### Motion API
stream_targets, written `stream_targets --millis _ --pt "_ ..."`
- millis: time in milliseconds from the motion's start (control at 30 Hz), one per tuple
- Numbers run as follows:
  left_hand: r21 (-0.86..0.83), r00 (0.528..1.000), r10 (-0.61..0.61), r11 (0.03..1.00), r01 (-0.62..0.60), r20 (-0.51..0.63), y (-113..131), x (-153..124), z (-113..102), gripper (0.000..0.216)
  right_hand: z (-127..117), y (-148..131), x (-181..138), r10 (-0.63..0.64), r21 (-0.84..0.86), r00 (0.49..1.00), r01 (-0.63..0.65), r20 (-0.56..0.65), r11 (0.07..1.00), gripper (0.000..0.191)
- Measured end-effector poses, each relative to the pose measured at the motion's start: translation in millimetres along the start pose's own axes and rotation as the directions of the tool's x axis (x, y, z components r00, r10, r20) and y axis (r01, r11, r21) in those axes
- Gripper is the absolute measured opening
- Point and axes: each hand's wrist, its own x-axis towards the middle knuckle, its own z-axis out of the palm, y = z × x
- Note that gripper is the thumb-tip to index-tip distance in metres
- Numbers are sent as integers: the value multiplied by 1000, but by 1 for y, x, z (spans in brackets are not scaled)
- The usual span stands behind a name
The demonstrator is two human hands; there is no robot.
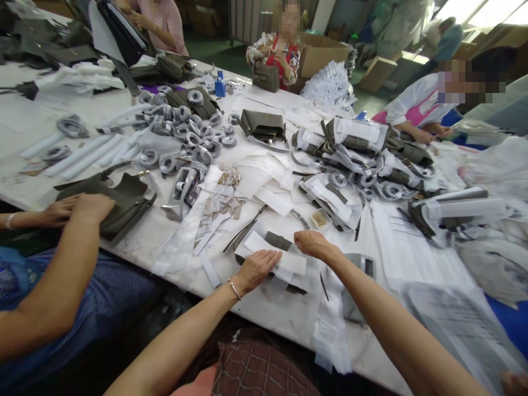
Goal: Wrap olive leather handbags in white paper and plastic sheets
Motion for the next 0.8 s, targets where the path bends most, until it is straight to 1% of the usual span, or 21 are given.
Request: stream_targets --millis 67,133,200,267,333,367,433,467,500,567,633,700,733,800 --pt "4 1000 -5 1000 5 14 0 -1 -1 50 4 4 15 16 -70 999 -18 -27 997 24" --pt "20 999 -3 1000 2 36 0 -1 -2 53 10 5 25 5 -118 998 -12 -66 993 26" --pt "38 999 1 999 -2 45 1 -2 -3 52 16 4 31 -20 -154 990 -2 -141 988 31" --pt "43 999 4 999 -6 49 1 -2 -2 50 18 4 35 -44 -178 971 1 -236 984 39" --pt "41 999 -1 999 -1 49 1 -2 -2 46 18 8 36 -75 -200 937 5 -341 980 45" --pt "40 999 -4 999 2 48 1 -2 -1 45 17 10 36 -100 -208 913 17 -397 978 47" --pt "36 999 -11 999 10 47 2 -3 -1 45 15 14 32 -152 -189 850 63 -504 980 47" --pt "33 999 -16 999 14 45 2 -3 -1 45 14 15 27 -167 -150 821 100 -547 984 44" --pt "27 999 -20 999 19 43 2 -3 -2 46 14 15 20 -170 -86 801 148 -575 985 39" --pt "11 999 -29 1000 29 39 1 -2 -5 48 18 13 -4 -149 99 788 257 -597 961 29" --pt "-10 998 -49 999 49 34 -1 0 -9 51 29 8 -39 -106 288 782 347 -614 893 29" --pt "-45 996 -81 996 82 29 -6 2 -15 55 53 4 -81 -12 412 772 352 -636 841 30" --pt "-67 995 -99 993 101 25 -9 3 -19 57 70 3 -102 25 457 779 342 -627 821 31" --pt "-110 991 -129 985 130 19 -15 4 -27 64 109 5 -133 32 503 803 341 -596 794 35"
